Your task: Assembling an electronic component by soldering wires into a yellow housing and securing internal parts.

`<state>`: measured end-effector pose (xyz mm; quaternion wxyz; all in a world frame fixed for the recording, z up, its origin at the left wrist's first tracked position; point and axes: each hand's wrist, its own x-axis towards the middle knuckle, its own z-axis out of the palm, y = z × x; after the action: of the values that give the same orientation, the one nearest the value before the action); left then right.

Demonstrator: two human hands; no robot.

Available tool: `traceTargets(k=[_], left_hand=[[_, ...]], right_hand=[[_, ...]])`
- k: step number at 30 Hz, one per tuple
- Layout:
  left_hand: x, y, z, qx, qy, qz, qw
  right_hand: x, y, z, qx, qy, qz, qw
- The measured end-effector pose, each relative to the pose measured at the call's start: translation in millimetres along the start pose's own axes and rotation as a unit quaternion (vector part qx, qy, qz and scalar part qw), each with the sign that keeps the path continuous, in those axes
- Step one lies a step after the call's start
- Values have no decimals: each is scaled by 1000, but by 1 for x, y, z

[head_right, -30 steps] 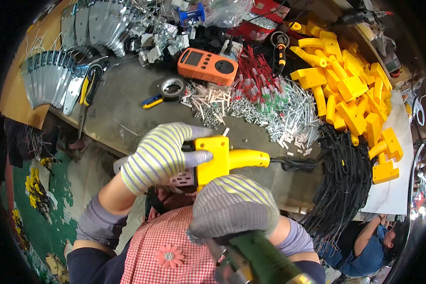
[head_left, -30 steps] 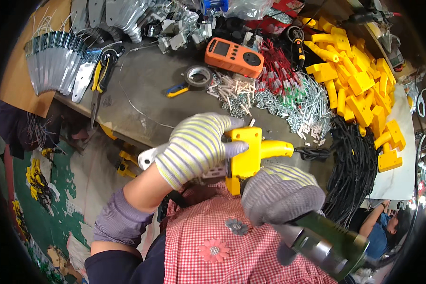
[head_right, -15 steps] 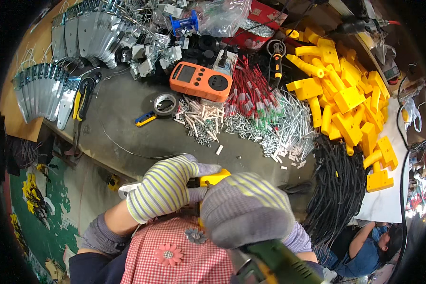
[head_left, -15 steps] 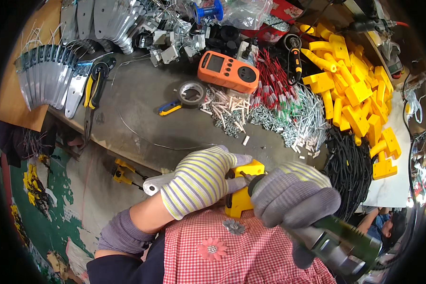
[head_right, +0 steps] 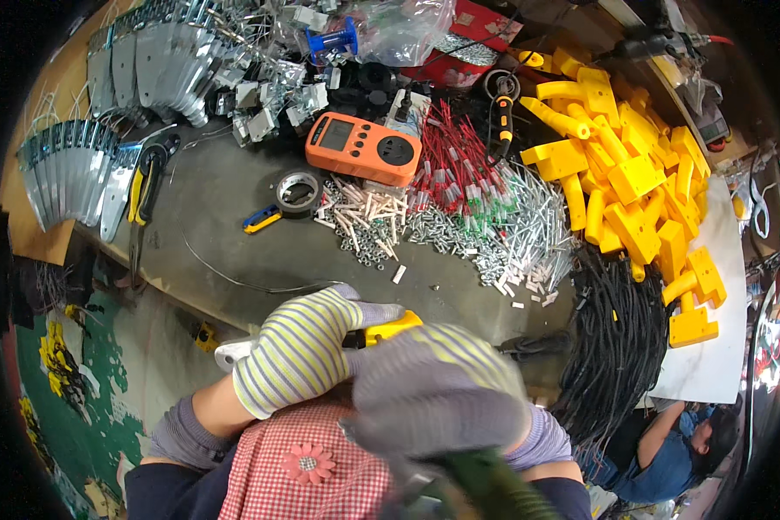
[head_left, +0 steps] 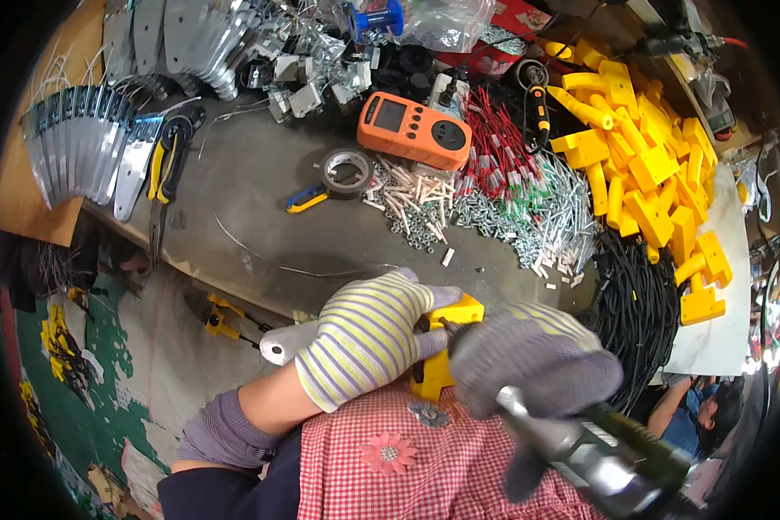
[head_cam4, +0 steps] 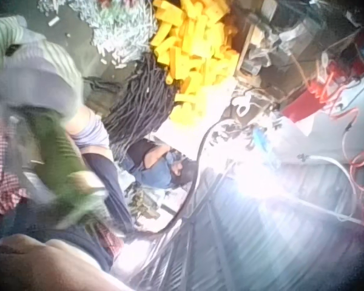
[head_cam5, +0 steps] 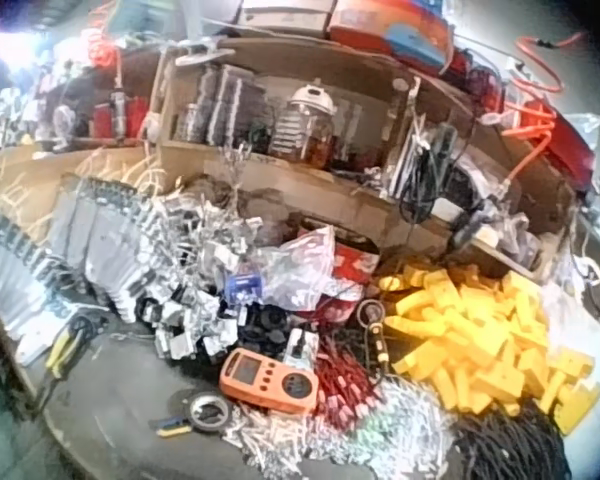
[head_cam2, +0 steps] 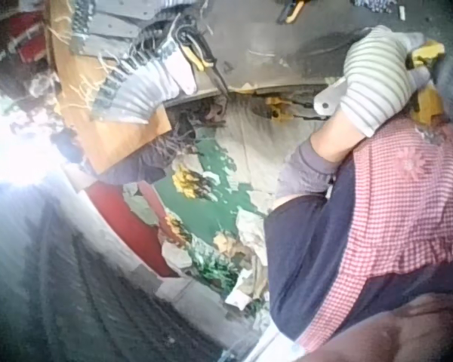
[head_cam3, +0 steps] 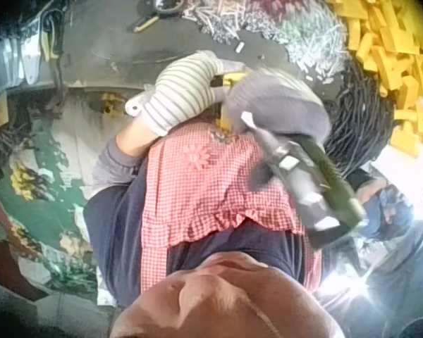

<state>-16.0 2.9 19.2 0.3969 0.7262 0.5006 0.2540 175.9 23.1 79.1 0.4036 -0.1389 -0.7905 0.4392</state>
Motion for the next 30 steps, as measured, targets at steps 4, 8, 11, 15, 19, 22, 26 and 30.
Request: traceTargets(k=[4,8,11,15,19,22,26,30], left_hand=[[2,1,-7,-15,-7,-7,1000],[4,1,-6,-53,-23,-37,998],[-2,-4,-4,-49,-13,-11,999],[1,6,-10,2,-31,-22,999],[5,2,-4,-21,-22,13,999],[2,-4,-4,-26,-17,-6,999],[7,4,-5,-20,-33,5,999],[-4,-9,4,7,36,39,999]], right_hand=[[8,-12,-35,159,-1,-95,983],[-10,-1,-24,157,73,-110,979],[-7,5,-28,171,59,-147,972],[-12,9,-30,176,84,-95,976],[-9,13,-44,131,-87,-150,976],[13,29,-47,245,-215,-125,937],[-19,29,-50,205,-169,-133,955],[-20,30,-26,151,-59,-132,978]])
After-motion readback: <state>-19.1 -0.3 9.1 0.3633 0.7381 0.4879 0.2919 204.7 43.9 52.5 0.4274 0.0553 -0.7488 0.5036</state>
